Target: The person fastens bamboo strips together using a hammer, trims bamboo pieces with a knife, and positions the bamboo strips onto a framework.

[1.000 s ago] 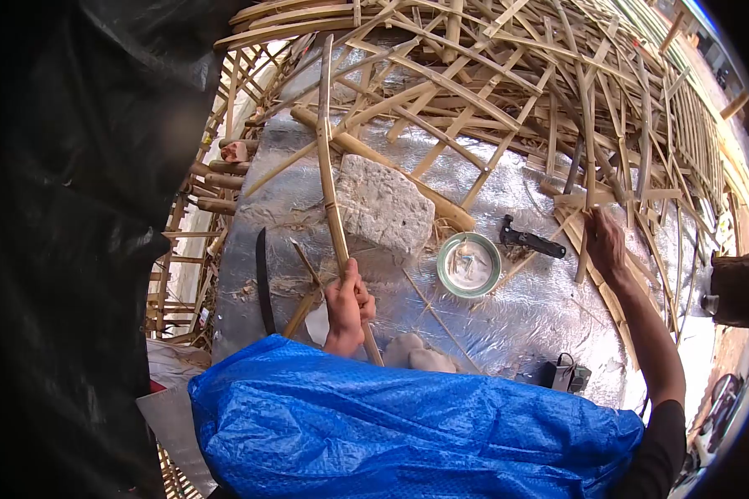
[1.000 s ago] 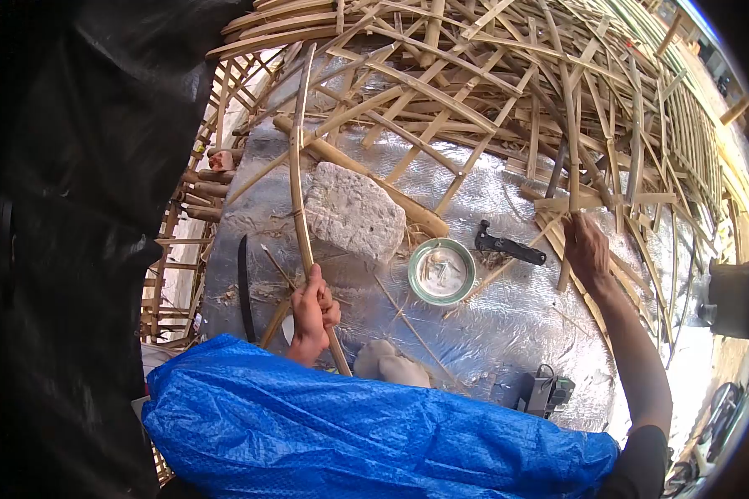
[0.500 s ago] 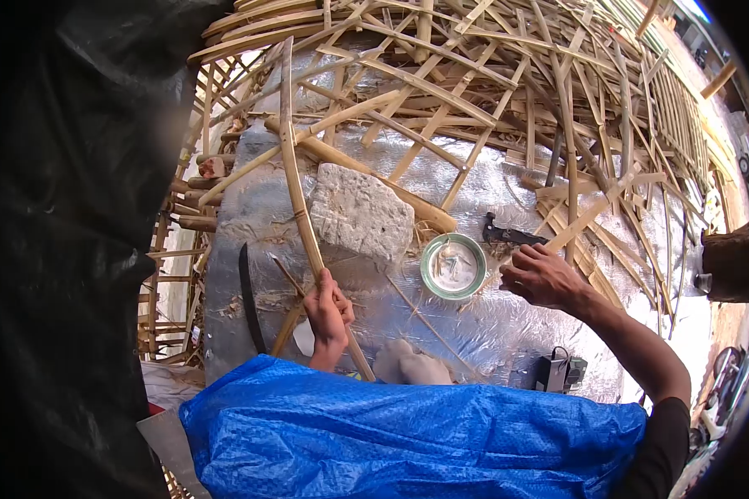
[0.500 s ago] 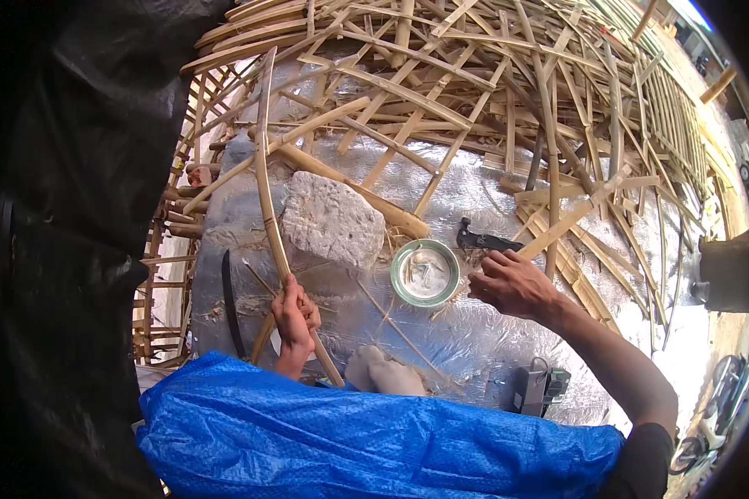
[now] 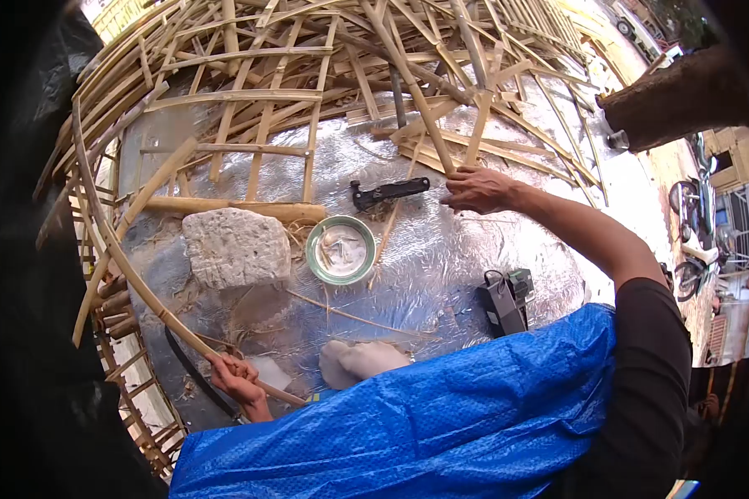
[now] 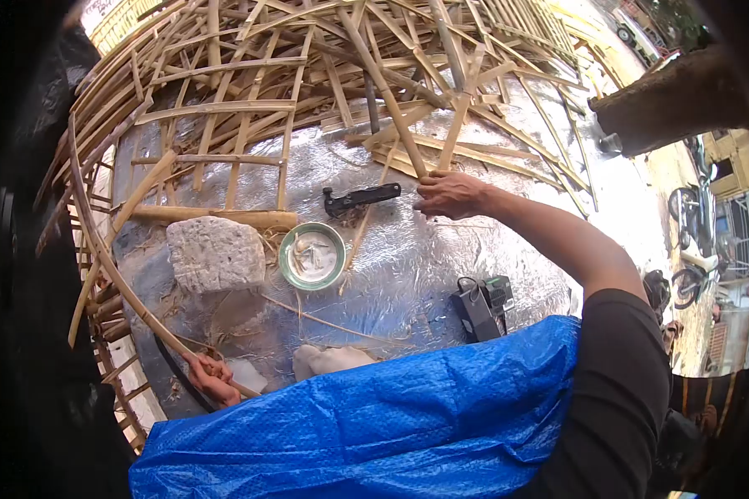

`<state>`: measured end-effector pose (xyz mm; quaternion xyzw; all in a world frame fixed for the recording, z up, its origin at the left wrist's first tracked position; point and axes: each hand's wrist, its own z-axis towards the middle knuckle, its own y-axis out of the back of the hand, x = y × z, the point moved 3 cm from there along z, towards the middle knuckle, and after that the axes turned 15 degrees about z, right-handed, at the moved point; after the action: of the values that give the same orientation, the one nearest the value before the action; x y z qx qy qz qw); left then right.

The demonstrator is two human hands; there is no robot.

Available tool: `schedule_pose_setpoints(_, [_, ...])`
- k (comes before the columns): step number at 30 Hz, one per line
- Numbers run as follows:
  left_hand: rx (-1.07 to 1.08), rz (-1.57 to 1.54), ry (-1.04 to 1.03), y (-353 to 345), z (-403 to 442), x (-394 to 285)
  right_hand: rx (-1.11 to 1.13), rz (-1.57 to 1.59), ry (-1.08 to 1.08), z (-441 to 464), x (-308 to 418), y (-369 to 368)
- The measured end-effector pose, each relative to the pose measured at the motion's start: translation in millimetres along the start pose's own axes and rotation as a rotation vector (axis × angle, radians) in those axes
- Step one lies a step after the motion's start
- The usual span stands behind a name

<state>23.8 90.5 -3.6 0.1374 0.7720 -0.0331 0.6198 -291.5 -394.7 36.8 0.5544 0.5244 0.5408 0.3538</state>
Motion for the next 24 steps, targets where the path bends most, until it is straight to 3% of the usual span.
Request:
schedule_pose_setpoints(5, [-0.044, 0.147, 0.098, 21.6, -20.2, 0.1, -0.067, -0.022, -0.043, -14.3, 2.1, 4.1])
schedule_pose_setpoints(7, [-0.149, 0.223, 0.053, 22.2, -34.8, 5.5, -0.203, 0.104, -0.255, -18.2, 4.0, 10.2])
schedule_pose_setpoints(9, [-0.190, 0.260, 0.060, 24.8, -46.1, 9.8, -0.750, 0.244, -0.675, -27.6, -10.2, -1.3])
schedule_pose_setpoints(10, [-0.205, 0.273, 0.067, 25.6, -51.0, 12.2, -0.878, 0.198, -1.008, -30.0, -22.6, -14.8])
schedule_pose_setpoints(11, [-0.211, 0.279, 0.072, 25.6, -54.9, 14.6, -0.912, 0.272, -1.260, -37.8, -46.0, -37.1])
schedule_pose_setpoints(13, [-0.208, 0.284, 0.081, 23.0, -56.1, 17.5, -0.731, 0.542, -1.603, -42.2, -67.4, -48.8])
schedule_pose_setpoints(15, [-0.200, 0.288, 0.078, 25.1, -54.2, 17.2, -0.822, 1.090, -1.431, -45.6, -69.4, -41.9])
schedule_pose_setpoints(17, [-0.188, 0.279, 0.080, 32.6, -55.8, 17.3, -1.113, 1.168, -1.379, -46.3, -80.2, -46.7])
schedule_pose_setpoints(19, [-0.156, 0.261, 0.092, 35.2, -55.9, 19.9, -1.261, 1.202, -1.274, -49.1, -97.8, -50.2])
schedule_pose_setpoints(23, [-0.112, 0.165, 0.121, 38.0, -58.2, 20.7, -1.198, 1.574, -0.851, 6.2, -50.7, 3.3])
schedule_pose_setpoints(24, [-0.103, 0.129, 0.129, 35.9, -59.8, 19.7, -1.044, 1.686, -0.773, 30.1, -33.6, 13.4])
